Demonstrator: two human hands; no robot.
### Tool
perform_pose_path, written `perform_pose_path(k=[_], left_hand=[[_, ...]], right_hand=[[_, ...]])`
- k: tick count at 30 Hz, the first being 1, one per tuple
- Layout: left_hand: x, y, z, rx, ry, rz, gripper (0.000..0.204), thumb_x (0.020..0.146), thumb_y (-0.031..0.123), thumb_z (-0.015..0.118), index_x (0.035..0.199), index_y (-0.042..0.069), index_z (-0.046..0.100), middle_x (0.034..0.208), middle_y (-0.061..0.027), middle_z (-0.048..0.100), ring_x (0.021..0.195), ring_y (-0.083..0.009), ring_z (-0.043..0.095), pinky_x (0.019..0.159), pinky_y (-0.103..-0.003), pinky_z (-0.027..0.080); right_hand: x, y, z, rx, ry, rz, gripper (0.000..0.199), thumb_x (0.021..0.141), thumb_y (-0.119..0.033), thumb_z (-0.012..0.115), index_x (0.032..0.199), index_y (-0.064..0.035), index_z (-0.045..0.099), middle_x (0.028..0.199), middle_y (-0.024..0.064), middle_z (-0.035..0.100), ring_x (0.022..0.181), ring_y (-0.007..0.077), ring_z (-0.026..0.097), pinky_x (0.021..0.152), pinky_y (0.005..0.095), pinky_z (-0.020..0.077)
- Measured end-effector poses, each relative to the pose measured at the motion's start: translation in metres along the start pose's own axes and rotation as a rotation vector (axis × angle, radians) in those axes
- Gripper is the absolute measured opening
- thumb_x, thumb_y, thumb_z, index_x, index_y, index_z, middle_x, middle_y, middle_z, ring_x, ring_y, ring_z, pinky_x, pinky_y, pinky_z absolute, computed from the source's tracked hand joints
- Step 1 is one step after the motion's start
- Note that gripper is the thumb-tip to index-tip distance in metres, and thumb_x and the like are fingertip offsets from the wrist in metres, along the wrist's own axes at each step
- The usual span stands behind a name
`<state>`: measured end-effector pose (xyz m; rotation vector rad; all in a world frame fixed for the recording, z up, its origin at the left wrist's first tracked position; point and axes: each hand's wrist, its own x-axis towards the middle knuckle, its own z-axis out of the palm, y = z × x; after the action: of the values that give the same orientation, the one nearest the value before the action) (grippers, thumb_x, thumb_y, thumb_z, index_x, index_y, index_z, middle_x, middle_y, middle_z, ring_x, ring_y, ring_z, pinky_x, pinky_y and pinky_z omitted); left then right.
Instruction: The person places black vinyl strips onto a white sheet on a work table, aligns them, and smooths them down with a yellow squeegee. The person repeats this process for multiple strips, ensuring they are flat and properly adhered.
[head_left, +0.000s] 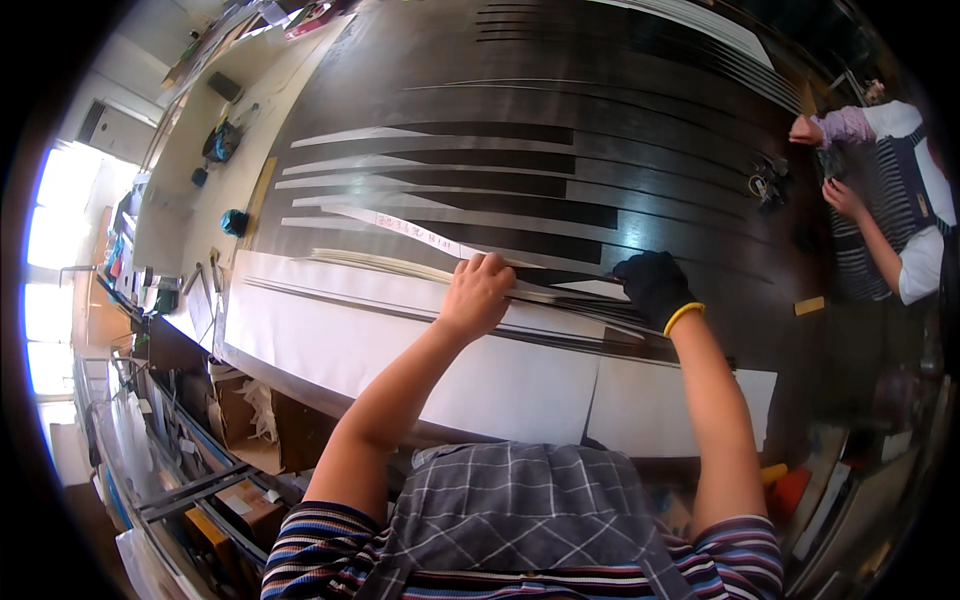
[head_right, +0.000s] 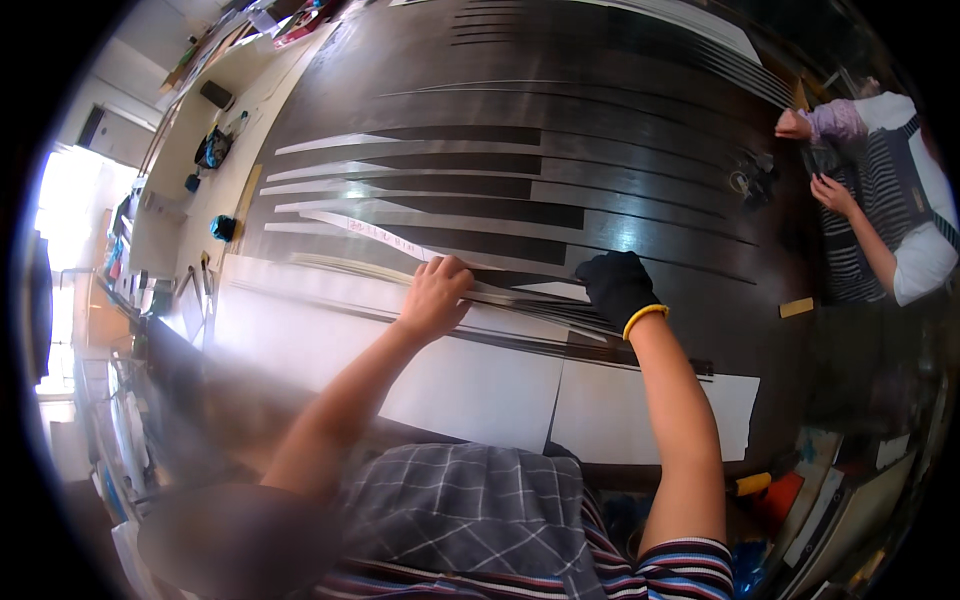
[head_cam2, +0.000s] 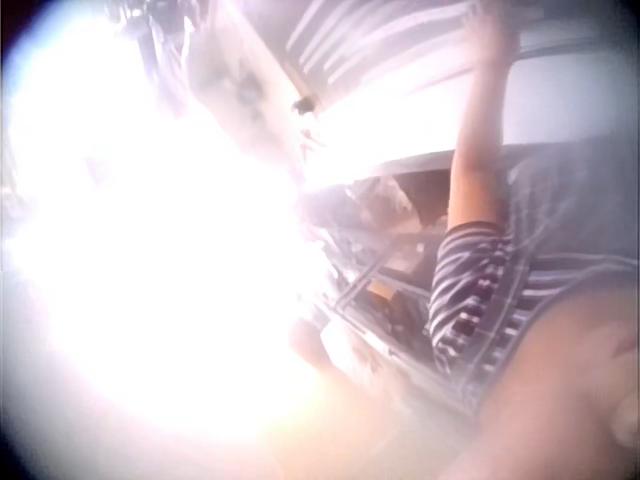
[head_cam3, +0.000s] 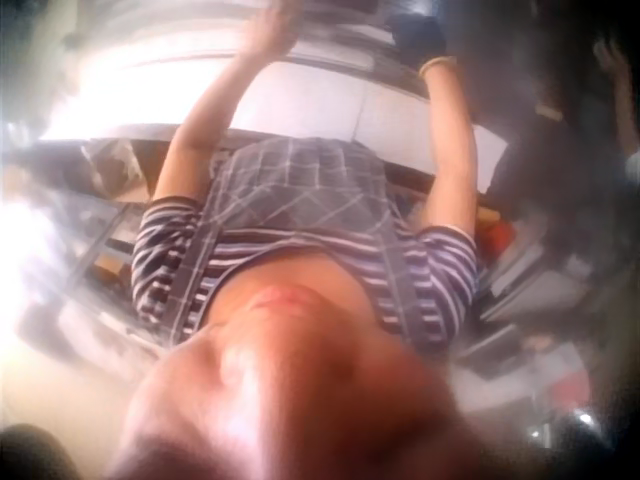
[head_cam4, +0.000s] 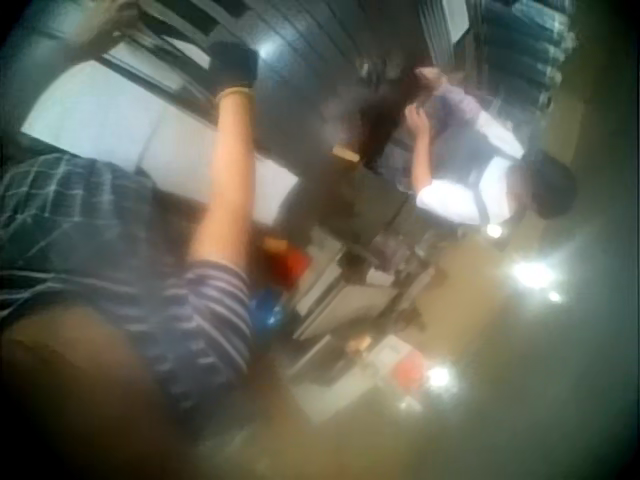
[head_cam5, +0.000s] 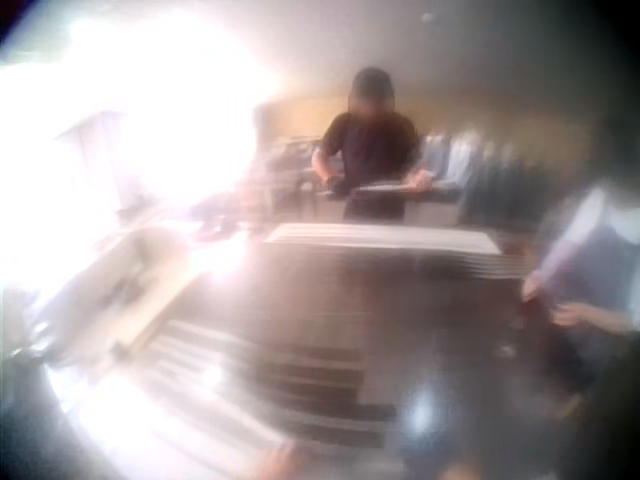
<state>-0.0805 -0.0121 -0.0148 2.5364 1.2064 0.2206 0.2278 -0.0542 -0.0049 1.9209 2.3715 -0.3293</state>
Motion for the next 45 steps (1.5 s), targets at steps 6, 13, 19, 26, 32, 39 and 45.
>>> perform_pose_path(k=[6,13,19,26,32,39,45], left_hand=[[-0.002,-0.004,-0.001,0.082,0.151,0.163,0.021,0.072,0.014,0.075,0.09,0.011,0.066,0.127,-0.008,0.053,0.13,-0.0306,0.04,0.107,-0.047,0.032],[-0.005,-0.008,0.007,0.029,-0.024,0.011,0.038,0.077,0.009,0.071,0.11,0.008,0.053,0.098,-0.0048,0.059,0.108,-0.0262,0.055,0.103,-0.046,0.033],[-0.014,-0.017,-0.01,0.071,0.077,-0.028,0.055,0.071,0.008,0.071,0.123,0.009,0.054,0.123,-0.0111,0.056,0.124,-0.0273,0.048,0.11,-0.049,0.026],[-0.03,-0.108,-0.035,0.259,0.097,-0.188,0.041,0.07,0.003,0.061,0.109,0.012,0.06,0.121,-0.0094,0.056,0.121,-0.0287,0.049,0.11,-0.051,0.026],[-0.032,-0.141,-0.036,0.279,0.079,-0.167,0.012,0.072,0.008,0.062,0.082,0.013,0.067,0.086,-0.0064,0.069,0.097,-0.0256,0.063,0.093,-0.044,0.038],[-0.014,-0.127,-0.076,0.27,-0.273,-0.284,0.022,0.071,0.007,0.058,0.09,0.012,0.07,0.091,-0.0127,0.071,0.094,-0.0326,0.066,0.086,-0.046,0.043],[-0.021,-0.149,-0.037,0.261,-0.25,-0.393,0.021,0.075,0.006,0.058,0.094,0.012,0.064,0.098,-0.0112,0.07,0.103,-0.033,0.062,0.09,-0.049,0.042]], right_hand=[[-0.012,-0.005,-0.003,0.014,-0.032,-0.036,0.021,0.086,-0.016,0.056,0.095,-0.0155,0.075,0.086,0.0089,0.072,0.083,0.0289,0.069,0.079,0.0405,0.054],[-0.038,-0.032,-0.022,0.142,0.007,-0.029,0.031,0.077,-0.034,0.07,0.1,-0.0132,0.071,0.089,0.0083,0.071,0.086,0.0277,0.067,0.079,0.0399,0.0497],[-0.05,-0.044,0.021,-0.011,0.159,0.073,0.012,0.077,-0.016,0.067,0.089,-0.014,0.067,0.081,0.0065,0.065,0.086,0.0267,0.062,0.08,0.042,0.0452],[-0.057,-0.05,0.032,0.043,0.338,0.059,0.011,0.074,-0.017,0.068,0.085,-0.0149,0.066,0.077,0.0065,0.063,0.081,0.0284,0.06,0.076,0.0436,0.0444],[-0.044,-0.038,0.011,0.09,0.162,0.088,0.016,0.077,-0.019,0.067,0.092,-0.0138,0.071,0.087,0.0104,0.07,0.083,0.0298,0.067,0.075,0.0429,0.0493],[-0.021,-0.002,-0.011,0.401,-0.251,0.071,0.032,0.08,-0.021,0.063,0.11,-0.0107,0.068,0.113,0.0133,0.068,0.106,0.0304,0.063,0.093,0.0397,0.0496],[-0.019,-0.033,-0.025,0.217,-0.09,0.28,0.026,0.075,-0.026,0.07,0.097,-0.0108,0.068,0.096,0.0103,0.07,0.093,0.0285,0.066,0.086,0.0406,0.0498]])
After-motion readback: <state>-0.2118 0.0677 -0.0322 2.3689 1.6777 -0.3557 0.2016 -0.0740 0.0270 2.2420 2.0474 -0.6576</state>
